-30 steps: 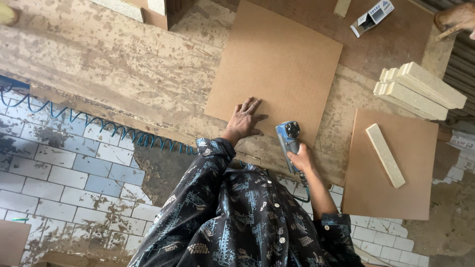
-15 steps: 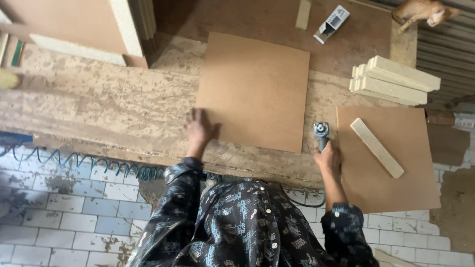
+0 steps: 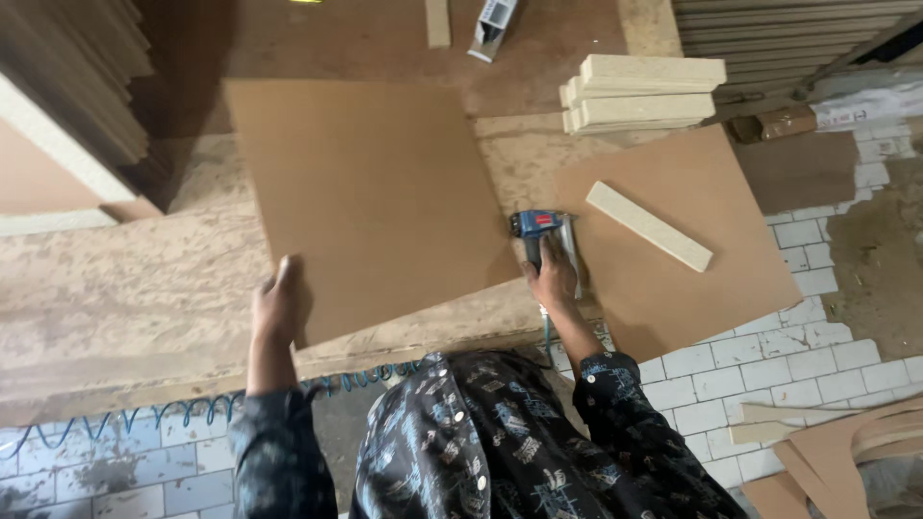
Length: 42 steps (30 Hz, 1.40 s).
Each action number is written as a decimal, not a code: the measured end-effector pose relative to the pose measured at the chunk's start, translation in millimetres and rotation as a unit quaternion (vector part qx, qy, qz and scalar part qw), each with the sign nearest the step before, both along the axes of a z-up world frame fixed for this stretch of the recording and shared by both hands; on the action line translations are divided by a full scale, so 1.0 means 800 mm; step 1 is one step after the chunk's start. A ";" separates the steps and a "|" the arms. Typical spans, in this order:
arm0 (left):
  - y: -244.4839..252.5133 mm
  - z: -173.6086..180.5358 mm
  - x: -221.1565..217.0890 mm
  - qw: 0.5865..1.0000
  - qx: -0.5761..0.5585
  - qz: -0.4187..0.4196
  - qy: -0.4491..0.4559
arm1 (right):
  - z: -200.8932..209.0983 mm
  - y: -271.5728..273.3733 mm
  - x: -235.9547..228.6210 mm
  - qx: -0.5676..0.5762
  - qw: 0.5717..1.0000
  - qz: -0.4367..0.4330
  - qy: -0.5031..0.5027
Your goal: The person repeatedly places small wooden strips onto a large brown board and secures them using a pneumatic nail gun. The person handles the strips and the board one at a time, moving the board to a stack after each strip is attached.
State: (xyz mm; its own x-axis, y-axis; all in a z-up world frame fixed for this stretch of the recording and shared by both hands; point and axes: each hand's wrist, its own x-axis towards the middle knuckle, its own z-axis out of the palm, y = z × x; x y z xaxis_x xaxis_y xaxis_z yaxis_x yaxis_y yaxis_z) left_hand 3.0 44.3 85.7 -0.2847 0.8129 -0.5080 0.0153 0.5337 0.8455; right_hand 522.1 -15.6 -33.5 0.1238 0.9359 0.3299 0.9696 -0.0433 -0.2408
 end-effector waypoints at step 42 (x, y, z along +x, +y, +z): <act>-0.127 -0.181 -0.089 0.986 0.155 -0.037 0.046 | 0.049 -0.041 -0.319 -0.036 0.913 0.405 -0.038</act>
State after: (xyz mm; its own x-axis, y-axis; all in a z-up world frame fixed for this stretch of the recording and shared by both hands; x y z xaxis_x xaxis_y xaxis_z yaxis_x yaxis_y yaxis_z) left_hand -68.4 -57.3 -59.0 -0.2527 0.9451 -0.2071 0.1294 0.2452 0.9608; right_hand 266.7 -48.4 5.7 -0.6396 0.7294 0.2425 0.7039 0.6826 -0.1966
